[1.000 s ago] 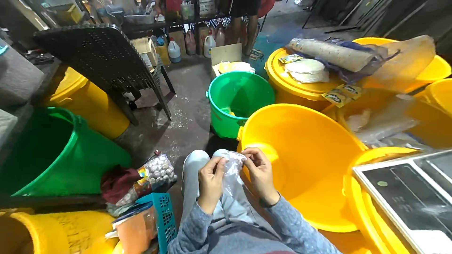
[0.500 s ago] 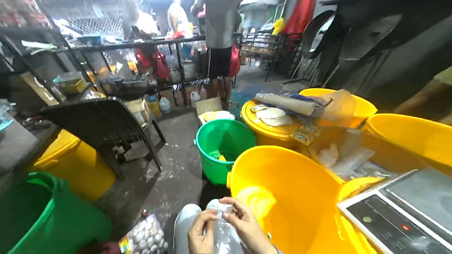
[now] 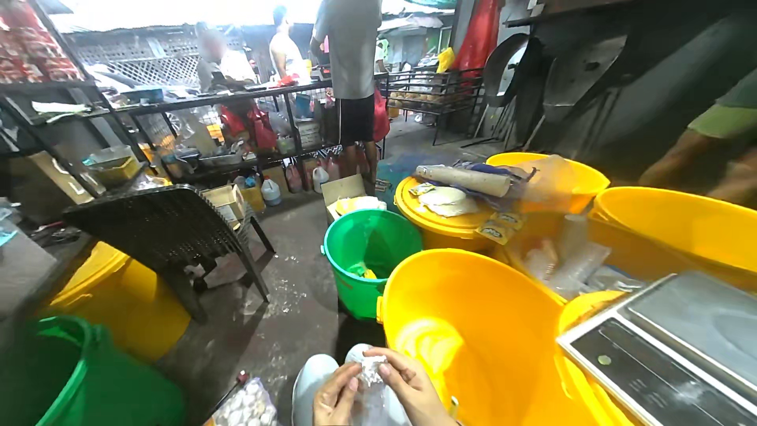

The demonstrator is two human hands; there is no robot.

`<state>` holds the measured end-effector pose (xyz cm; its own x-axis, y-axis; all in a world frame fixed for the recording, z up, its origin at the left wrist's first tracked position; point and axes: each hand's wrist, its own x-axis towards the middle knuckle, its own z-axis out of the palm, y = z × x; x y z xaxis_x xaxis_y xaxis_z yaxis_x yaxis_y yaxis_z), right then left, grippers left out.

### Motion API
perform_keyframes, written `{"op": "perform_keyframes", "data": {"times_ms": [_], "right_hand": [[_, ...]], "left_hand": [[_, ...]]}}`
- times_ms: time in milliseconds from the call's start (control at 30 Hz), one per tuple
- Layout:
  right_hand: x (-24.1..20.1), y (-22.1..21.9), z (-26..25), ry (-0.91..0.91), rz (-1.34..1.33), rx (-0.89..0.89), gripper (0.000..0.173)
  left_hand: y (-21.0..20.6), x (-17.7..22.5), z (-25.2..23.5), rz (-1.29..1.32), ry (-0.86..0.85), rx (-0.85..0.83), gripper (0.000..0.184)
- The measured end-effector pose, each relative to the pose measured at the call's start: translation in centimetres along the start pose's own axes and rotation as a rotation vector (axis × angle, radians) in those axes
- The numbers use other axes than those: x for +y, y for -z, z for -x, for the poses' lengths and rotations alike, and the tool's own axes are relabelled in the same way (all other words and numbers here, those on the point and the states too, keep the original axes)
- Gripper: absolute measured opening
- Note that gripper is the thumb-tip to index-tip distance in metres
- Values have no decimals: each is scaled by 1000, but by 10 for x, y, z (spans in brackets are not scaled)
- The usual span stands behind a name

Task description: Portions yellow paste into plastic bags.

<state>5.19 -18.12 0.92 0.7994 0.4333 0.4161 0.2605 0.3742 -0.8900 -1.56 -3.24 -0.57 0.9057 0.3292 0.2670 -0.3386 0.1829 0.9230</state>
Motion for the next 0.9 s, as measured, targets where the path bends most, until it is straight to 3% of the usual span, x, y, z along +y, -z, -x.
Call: {"op": "perform_keyframes", "data": {"times_ms": [200,433,533,700,833,900], "right_hand": [[-4,-1,2,79,83,-19,30],[-6,-5,3,-14,23,0,29],[-6,-4,3,-24,-8,15,29],[-6,-2,2,-65,-77,47,30],[-2,1,-1,-102,-139,10,45],[2,7,-5,-149,-111,-53,53]], "left_hand": [[2,7,2,106,9,-59,28],[-5,13,2,156,55,62,34],[-4,15,2,128,81,3,35],[-2,9,2,222,102,-165,60],[-5,8,10,397,280,-116,44],[-2,6,9,682,406,-233,52]]}}
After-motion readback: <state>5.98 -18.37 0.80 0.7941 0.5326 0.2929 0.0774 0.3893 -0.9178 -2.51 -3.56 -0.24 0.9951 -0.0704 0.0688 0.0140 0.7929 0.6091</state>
